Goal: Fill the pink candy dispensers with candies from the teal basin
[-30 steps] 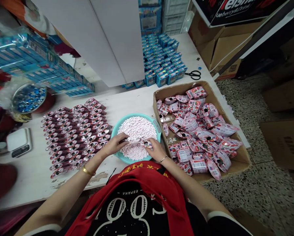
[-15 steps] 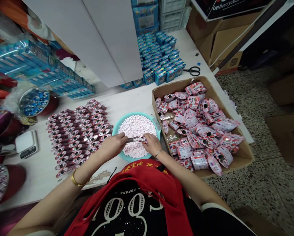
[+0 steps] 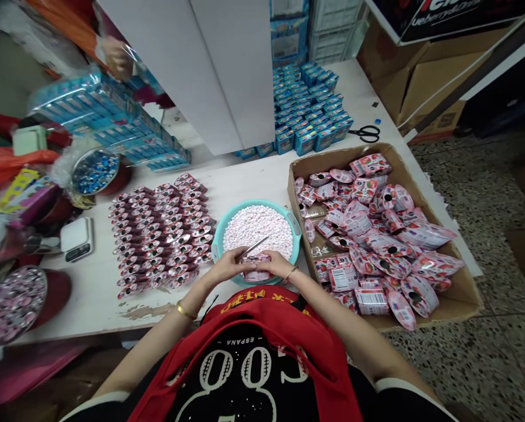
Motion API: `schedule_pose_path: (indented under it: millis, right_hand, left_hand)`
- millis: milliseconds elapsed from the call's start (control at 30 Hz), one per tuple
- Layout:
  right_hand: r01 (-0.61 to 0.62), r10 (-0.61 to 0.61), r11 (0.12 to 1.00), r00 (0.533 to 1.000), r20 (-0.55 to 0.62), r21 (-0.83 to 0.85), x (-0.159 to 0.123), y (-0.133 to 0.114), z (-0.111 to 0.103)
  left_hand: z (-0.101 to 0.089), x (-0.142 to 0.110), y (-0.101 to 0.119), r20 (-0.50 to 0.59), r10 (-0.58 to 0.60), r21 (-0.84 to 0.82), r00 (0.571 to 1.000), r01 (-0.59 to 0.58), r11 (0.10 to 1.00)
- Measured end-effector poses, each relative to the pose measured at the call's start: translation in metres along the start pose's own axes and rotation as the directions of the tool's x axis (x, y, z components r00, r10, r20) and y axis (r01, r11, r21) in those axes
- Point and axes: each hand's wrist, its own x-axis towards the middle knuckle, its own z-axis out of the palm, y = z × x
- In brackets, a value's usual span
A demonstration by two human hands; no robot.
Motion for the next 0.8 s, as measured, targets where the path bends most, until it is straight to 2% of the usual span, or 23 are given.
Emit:
schedule_pose_path:
  millis: [133,200,267,433,500,600,667,733,800]
  right_hand:
    - [-0.056,0.048,0.993,0.996,0.075,0.104,-0.004,0.0,0.006]
    - [-0.006,0.003,0.999,0.998,0.062,0.049,-0.007,-0.001,0.007]
    - [0.106,-0.105,0.993,0.994,0.022,-0.06,-0.01,-0.003,0.009]
    - [0.324,-0.297,0.911,0.945,0.137,-0.257,-0.016,-0.012,0.023]
    - [0.432,-0.407,0.819,0.901,0.148,-0.378,-0.019,-0.016,0.025]
    - [0.498,-0.537,0.682,0.838,0.095,-0.536,-0.024,-0.024,0.013]
    - [0.455,-0.574,0.675,0.819,-0.026,-0.581,-0.028,-0.029,-0.008]
    - [0.37,-0.595,0.696,0.777,-0.206,-0.615,-0.034,-0.034,-0.038]
    - [0.261,-0.612,0.7,0.698,-0.371,-0.664,-0.041,-0.04,-0.073]
  left_hand:
    - [0.007,0.0,-0.008,0.042,-0.055,-0.167,0.998,0.061,0.984]
    - [0.007,-0.003,-0.009,0.006,-0.049,-0.226,0.999,0.049,0.973]
    - [0.005,-0.008,-0.006,-0.045,-0.011,-0.224,0.999,0.001,0.975]
    - [-0.015,-0.036,0.008,-0.061,0.127,0.065,0.99,-0.123,0.99]
    - [-0.029,-0.057,0.003,-0.151,0.128,0.177,0.98,-0.1,0.979]
    - [-0.052,-0.094,-0.025,-0.366,0.095,0.259,0.926,0.004,0.966]
    - [-0.066,-0.115,-0.059,-0.488,0.053,0.305,0.871,0.113,0.946]
    - [-0.074,-0.127,-0.096,-0.508,0.009,0.328,0.861,0.184,0.927]
    - [-0.073,-0.128,-0.128,-0.509,-0.034,0.342,0.86,0.238,0.909]
